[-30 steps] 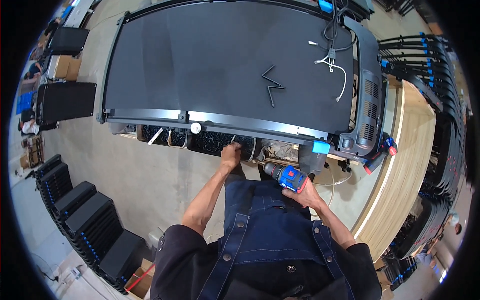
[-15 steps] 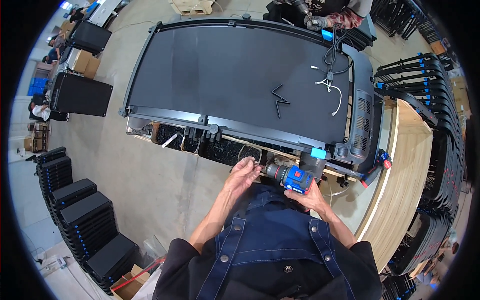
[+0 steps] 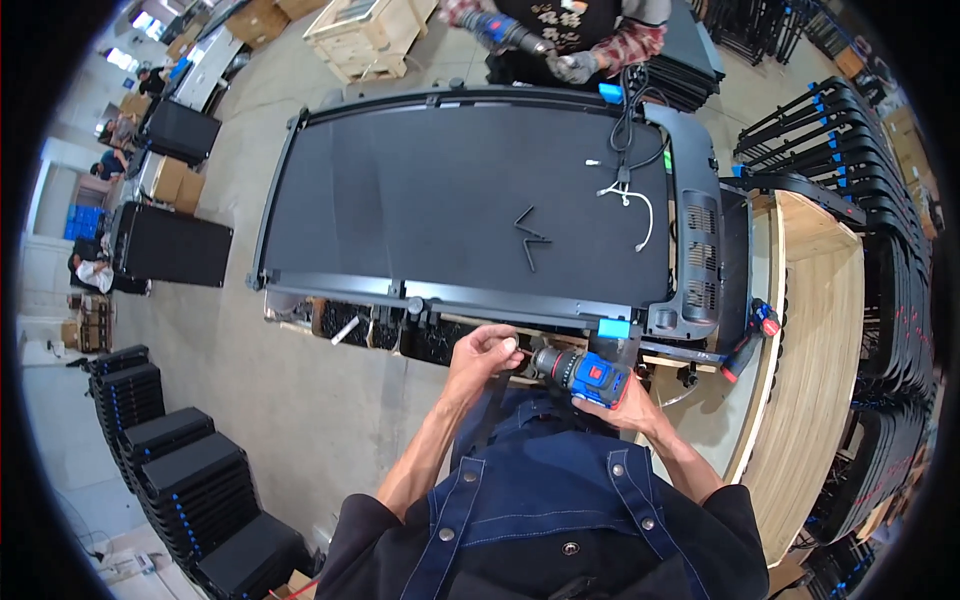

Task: Assembling the base and side panels of a treadmill using various power tools and manual fittings.

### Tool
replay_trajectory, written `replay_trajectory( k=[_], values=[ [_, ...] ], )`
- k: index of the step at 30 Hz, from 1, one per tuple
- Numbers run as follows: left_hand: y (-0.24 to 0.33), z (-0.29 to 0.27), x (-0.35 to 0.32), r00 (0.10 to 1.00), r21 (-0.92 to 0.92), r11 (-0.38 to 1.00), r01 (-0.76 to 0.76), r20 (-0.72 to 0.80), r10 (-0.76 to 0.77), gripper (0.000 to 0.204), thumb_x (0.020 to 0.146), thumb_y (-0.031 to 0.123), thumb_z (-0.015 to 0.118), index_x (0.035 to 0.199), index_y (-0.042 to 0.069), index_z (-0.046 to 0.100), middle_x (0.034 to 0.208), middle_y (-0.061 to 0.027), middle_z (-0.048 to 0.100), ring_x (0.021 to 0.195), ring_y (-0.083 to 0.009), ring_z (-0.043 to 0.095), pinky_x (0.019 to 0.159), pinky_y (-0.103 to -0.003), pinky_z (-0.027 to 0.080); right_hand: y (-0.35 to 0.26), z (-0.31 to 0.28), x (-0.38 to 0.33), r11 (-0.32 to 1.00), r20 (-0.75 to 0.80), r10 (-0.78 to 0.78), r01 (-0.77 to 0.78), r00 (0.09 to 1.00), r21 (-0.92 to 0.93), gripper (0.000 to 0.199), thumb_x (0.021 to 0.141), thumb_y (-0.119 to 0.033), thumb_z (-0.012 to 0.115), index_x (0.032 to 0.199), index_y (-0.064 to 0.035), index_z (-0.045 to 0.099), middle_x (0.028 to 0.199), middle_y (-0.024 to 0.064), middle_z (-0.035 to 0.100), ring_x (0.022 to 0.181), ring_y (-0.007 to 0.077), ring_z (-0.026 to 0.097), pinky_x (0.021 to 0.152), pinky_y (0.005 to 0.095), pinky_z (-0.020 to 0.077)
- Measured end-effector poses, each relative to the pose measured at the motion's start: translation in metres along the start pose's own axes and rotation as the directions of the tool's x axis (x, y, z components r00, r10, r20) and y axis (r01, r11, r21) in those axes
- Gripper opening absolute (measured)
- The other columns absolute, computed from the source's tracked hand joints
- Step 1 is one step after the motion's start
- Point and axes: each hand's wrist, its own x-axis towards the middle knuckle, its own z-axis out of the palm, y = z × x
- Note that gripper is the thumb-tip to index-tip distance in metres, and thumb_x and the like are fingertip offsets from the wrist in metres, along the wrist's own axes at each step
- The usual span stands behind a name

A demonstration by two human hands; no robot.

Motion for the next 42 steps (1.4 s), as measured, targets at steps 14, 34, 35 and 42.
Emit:
replay_trajectory(
  k=[14,34,35,42],
  values=[
    [0.056,0.032,0.093,0.865,0.714,0.588,-0.379,0.047,0.5,0.036,0.088,0.013,0.071,0.12,-0.001,0.062,0.101,-0.0165,0.07,0.091,-0.0235,0.069,0.079,-0.036,0.056,0.005,-0.007,-0.005,0.803,-0.291,0.059,0.128,0.955,0.582,0.043,0.08,0.0,0.076,0.12,0.0,0.061,0.103,0.0098,0.072,0.091,0.0133,0.069,0.076,0.0294,0.06],
    [0.034,0.063,0.093,0.566,0.854,-0.188,-0.486,0.471,0.676,0.013,0.093,0.009,0.062,0.105,0.005,0.063,0.089,-0.0126,0.065,0.082,-0.0321,0.065,0.071,-0.043,0.054,0.034,-0.032,-0.034,0.747,-0.358,0.113,0.158,0.927,0.645,0.045,0.083,0.004,0.072,0.125,0.0,0.057,0.104,0.0135,0.072,0.082,0.0152,0.071,0.072,0.0317,0.0628],
    [0.034,0.066,0.089,0.57,0.852,-0.187,-0.489,0.474,0.671,0.013,0.093,0.009,0.062,0.105,0.005,0.063,0.089,-0.0126,0.065,0.082,-0.0321,0.065,0.071,-0.043,0.054,0.035,-0.033,-0.034,0.74,-0.364,0.104,0.173,0.925,0.65,0.044,0.084,0.005,0.071,0.125,0.0,0.057,0.104,0.0136,0.072,0.082,0.0155,0.071,0.072,0.0318,0.0628],
    [0.037,0.093,0.061,0.868,0.912,0.285,-0.296,0.132,0.479,0.019,0.084,0.02,0.072,0.087,0.002,0.07,0.087,-0.0136,0.066,0.081,-0.0333,0.065,0.073,-0.044,0.05,0.035,-0.041,-0.039,0.75,-0.343,0.121,0.14,0.932,0.646,0.046,0.084,0.006,0.071,0.127,-0.0005,0.056,0.104,0.0144,0.071,0.084,0.0173,0.071,0.073,0.0323,0.0629]
  ],
)
